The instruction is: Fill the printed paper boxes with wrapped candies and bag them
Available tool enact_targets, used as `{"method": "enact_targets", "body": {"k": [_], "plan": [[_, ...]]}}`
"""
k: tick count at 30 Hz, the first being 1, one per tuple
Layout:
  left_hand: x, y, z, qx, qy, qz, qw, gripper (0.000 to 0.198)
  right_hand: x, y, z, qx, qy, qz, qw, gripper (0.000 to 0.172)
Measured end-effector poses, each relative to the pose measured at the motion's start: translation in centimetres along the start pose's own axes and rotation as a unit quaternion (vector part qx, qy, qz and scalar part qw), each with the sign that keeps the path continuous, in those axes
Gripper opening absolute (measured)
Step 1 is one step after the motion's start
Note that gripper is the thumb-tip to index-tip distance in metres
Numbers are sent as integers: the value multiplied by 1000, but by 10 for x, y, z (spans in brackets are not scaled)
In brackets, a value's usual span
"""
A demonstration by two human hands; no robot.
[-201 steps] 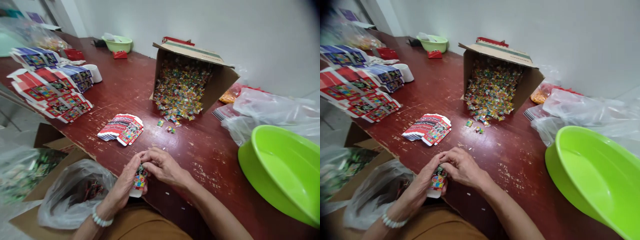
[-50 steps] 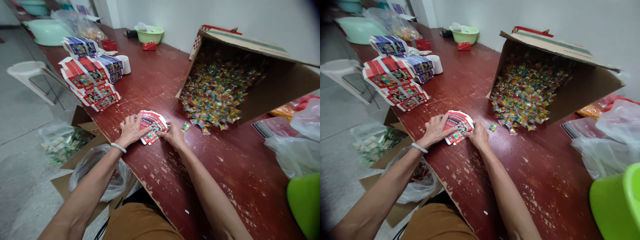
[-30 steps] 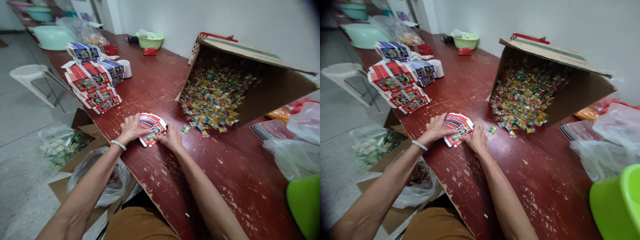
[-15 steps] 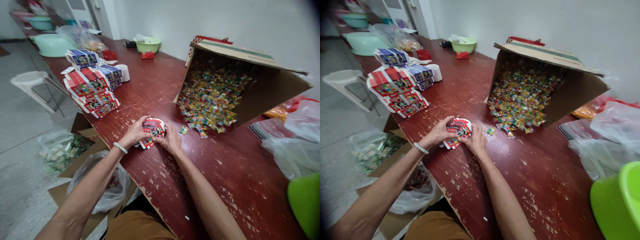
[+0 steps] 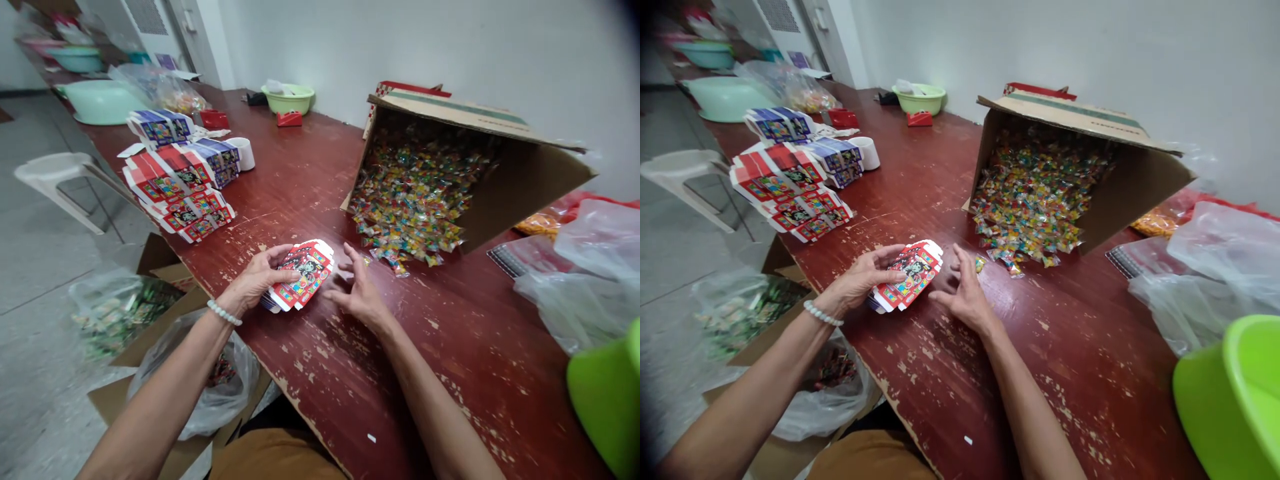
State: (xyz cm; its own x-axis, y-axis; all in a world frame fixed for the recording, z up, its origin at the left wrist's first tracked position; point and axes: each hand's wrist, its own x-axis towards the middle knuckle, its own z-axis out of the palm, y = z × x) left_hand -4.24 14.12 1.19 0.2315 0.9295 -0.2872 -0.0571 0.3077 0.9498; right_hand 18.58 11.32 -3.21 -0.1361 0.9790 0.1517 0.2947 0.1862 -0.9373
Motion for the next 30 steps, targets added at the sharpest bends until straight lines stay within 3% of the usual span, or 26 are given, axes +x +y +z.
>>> {"method": "enact_targets", "body": {"k": [1,4,7,11,13,16,19,21,25,28,30], "plan": [[-2,1,2,-2,-6,-1,1000,82,-4,-7,0,-95,-9,-39,995,99],[-6,4,9,-4,-34,-2,999,74,-12,-24,6,-316,-36,-108,942,84],[-12,7,15,2,-64,-6,998,70,-14,-30,14,-340,-24,-125,932,75],[-17,7,16,15,-63,-11,998,71,-15,-23,11,-175,91,-75,977,89],[-18,6,15,0,-59,-19,998,73,-15,-19,8,-11,87,-3,996,92],[-19,3,13,-38,-85,-34,995,76,-13,-17,8,247,6,76,966,91],[-21,2,14,-45,-98,-17,994,77,-11,-16,11,394,-66,105,911,81],[-22,2,15,-12,-69,12,997,80,-10,-15,12,440,-74,117,887,74],[-16,-4,11,110,31,122,986,92,-11,-15,13,464,-45,170,868,61],[-13,-12,10,231,101,223,941,96,-13,-18,19,433,-43,232,870,45],[-14,-17,13,336,145,277,888,92,-14,-24,24,409,-16,247,878,45]]}}
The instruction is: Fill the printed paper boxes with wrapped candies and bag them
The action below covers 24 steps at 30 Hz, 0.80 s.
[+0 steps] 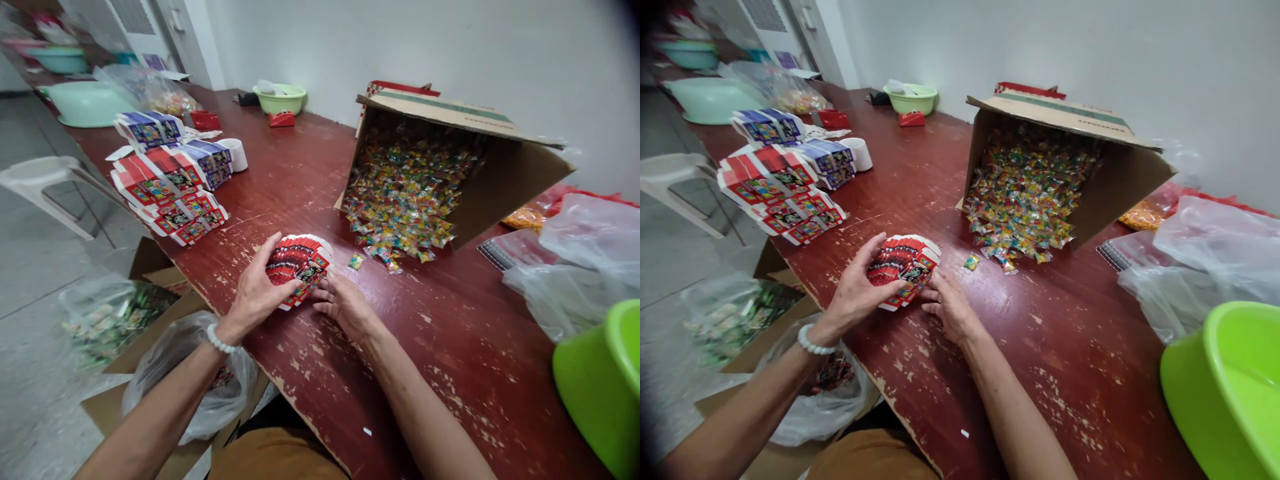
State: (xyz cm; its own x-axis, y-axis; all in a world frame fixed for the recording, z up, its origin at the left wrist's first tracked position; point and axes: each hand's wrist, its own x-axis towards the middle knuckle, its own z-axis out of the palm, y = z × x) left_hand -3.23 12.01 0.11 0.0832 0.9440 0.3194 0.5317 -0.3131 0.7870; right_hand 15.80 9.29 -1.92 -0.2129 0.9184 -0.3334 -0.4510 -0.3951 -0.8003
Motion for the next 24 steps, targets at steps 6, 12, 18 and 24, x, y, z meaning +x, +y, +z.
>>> {"method": "enact_targets", "body": {"k": [6,12,18,24], "plan": [[-27,2,12,260,84,261,926,62,-9,-11,15,101,-65,24,992,65],[-52,-12,18,236,82,406,879,50,-8,0,2,176,-71,32,981,47],[-64,-15,17,230,45,423,875,41,-7,11,-5,185,-48,19,981,51],[-70,-15,14,241,51,412,877,36,-8,11,-5,169,-58,-4,984,64]]}}
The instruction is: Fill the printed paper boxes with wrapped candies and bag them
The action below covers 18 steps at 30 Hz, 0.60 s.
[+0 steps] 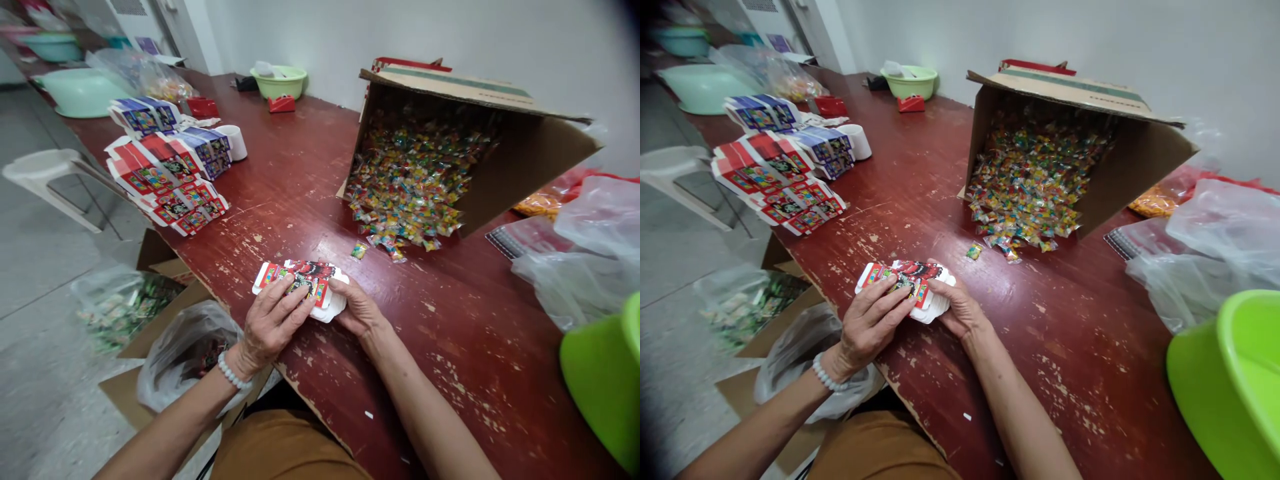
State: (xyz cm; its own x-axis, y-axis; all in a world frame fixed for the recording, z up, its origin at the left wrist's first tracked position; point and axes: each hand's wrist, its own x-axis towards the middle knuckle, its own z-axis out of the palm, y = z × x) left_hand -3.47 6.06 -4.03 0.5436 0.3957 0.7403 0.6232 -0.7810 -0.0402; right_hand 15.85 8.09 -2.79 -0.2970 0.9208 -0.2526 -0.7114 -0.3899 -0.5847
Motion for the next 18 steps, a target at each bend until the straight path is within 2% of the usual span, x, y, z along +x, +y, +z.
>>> {"method": "enact_targets", "body": {"k": [4,8,14,16,18], "plan": [[-4,1,0,0,-2,-19,1000,37,3,-1,-2,-20,21,11,1000,73],[-3,2,0,15,8,-20,1000,38,8,-1,-6,-26,55,14,998,71],[2,1,-14,36,8,2,999,20,14,-3,-13,-38,71,8,997,73],[6,-3,-22,33,-6,-24,999,19,15,-4,-16,-53,73,-4,996,74],[13,-10,-29,11,-14,-80,997,20,17,-5,-20,-73,71,-9,995,74]]}}
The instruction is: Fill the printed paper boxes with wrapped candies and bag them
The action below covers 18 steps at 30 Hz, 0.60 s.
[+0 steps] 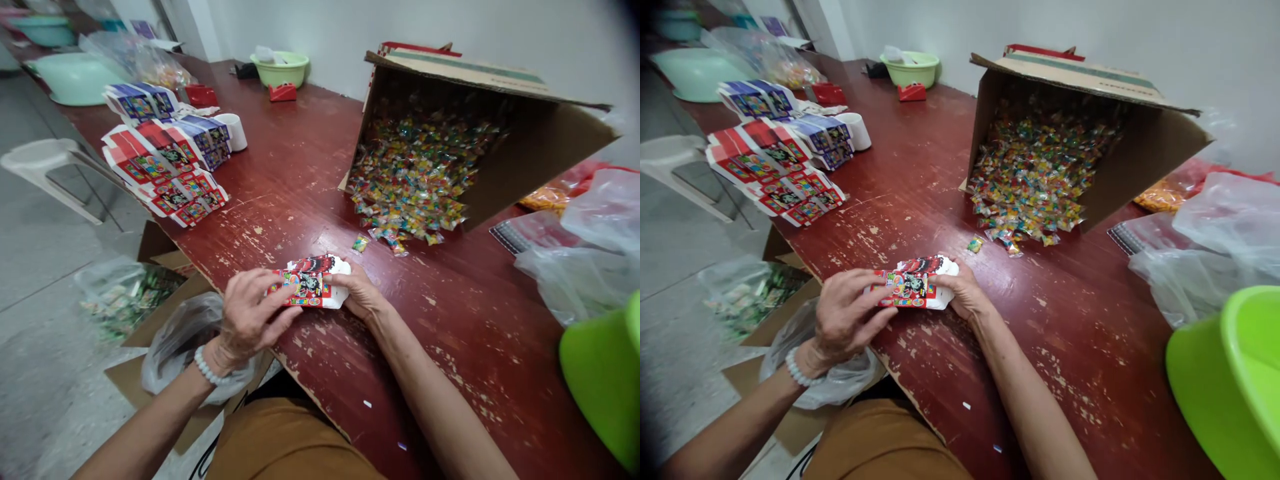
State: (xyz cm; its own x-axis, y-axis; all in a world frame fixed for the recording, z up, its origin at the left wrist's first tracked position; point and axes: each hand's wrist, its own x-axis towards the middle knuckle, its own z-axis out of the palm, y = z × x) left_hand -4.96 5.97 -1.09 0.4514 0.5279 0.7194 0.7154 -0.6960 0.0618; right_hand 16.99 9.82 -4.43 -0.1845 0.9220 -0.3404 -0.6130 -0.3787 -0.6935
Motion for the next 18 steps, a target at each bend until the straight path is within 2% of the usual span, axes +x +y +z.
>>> {"method": "enact_targets", "body": {"k": [2,4,6,8,11,13,14,16,18], "plan": [[12,-10,-1,-32,-28,-82,996,25,2,-1,-3,-21,-9,-1,1000,72],[26,-23,5,-88,-113,-174,974,37,4,-2,-4,-39,-24,0,999,70],[38,-37,18,-190,-237,-249,920,52,6,-4,-6,-56,-39,0,998,70],[45,-48,34,-304,-324,-292,847,61,10,-7,-7,-81,-48,-1,996,72],[47,-57,53,-427,-391,-316,751,55,16,-9,-12,-149,-59,-16,987,76],[46,-58,59,-460,-419,-325,712,49,20,-10,-16,-215,-64,-48,973,77],[46,-58,60,-460,-419,-327,711,48,21,-10,-18,-257,-66,-76,961,77],[46,-56,58,-430,-397,-318,746,50,22,-12,-20,-367,-67,-163,913,72],[46,-52,54,-373,-371,-291,799,53,17,-14,-21,-494,-53,-273,824,65]]}}
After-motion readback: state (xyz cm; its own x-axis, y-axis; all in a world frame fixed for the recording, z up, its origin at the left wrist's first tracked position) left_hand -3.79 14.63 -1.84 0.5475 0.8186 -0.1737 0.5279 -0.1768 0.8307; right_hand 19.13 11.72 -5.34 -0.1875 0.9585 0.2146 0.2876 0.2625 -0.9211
